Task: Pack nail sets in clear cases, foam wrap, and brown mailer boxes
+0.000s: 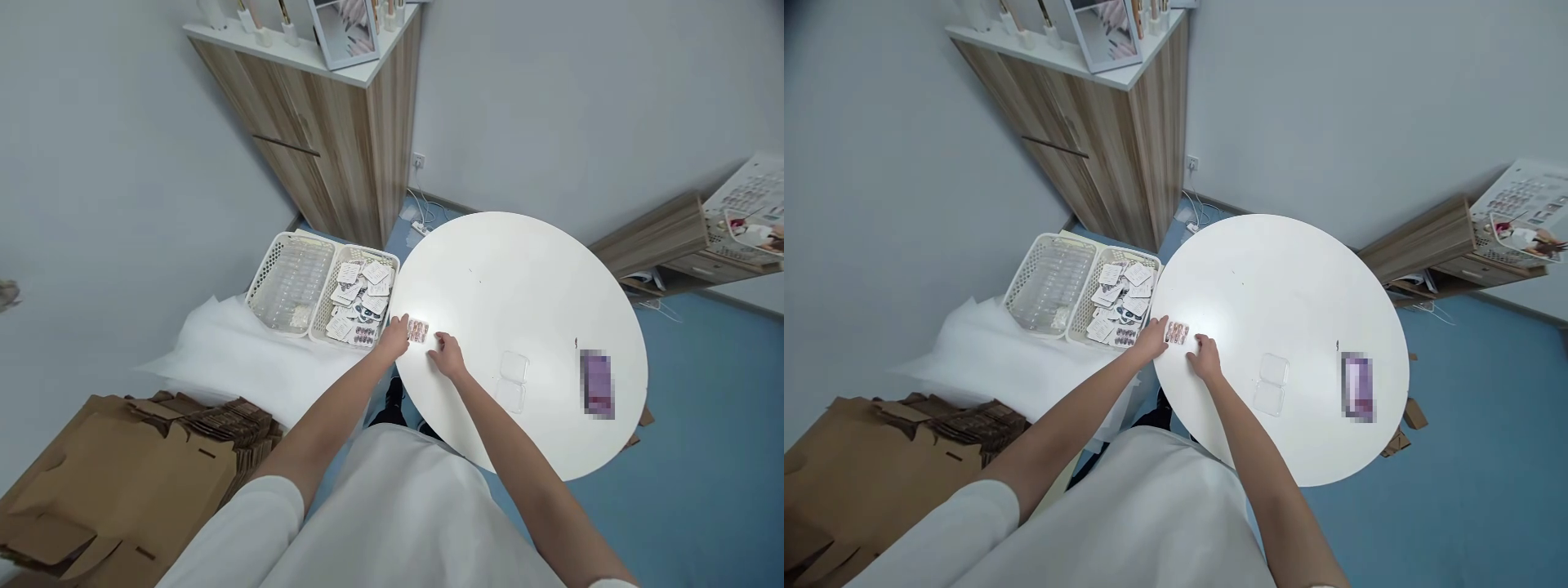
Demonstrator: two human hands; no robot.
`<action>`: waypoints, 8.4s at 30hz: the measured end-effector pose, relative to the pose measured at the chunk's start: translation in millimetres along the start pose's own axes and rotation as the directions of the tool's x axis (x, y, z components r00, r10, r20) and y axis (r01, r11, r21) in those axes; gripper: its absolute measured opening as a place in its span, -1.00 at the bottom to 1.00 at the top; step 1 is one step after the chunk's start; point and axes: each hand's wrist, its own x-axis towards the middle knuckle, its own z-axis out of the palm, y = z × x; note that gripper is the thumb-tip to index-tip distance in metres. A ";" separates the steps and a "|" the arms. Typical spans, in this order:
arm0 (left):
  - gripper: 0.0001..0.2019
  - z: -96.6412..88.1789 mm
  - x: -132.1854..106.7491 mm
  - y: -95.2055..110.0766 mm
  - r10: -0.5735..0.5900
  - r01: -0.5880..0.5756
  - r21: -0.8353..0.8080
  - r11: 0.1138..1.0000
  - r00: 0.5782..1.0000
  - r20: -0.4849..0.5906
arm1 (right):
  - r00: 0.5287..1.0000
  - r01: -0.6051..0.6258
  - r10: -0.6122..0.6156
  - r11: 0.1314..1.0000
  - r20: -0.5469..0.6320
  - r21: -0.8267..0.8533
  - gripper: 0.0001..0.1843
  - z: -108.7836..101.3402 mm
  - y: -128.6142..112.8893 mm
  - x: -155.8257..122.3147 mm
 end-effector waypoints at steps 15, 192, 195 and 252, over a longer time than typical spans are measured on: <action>-0.40 4.0 16.3 -9.4 0.100 -0.095 -0.109 0.989 0.994 0.045 | 0.998 -0.060 0.054 0.983 -0.043 -0.172 -0.35 16.9 -18.8 24.1; -0.66 141.7 -106.4 197.3 0.001 -0.017 -0.850 0.526 1.000 -0.019 | 0.976 -0.133 0.216 0.685 -0.025 0.717 -0.51 -164.9 157.2 -131.8; -0.57 141.0 -106.2 196.9 0.010 -0.052 -0.839 0.542 0.998 -0.055 | 0.982 -0.118 0.188 0.659 -0.010 0.743 -0.53 -163.2 157.4 -130.9; -0.49 40.6 -23.2 -11.2 -0.184 0.034 -0.717 0.696 0.974 -0.132 | 0.999 -0.039 0.032 0.908 0.023 0.417 -0.72 20.1 -46.4 5.4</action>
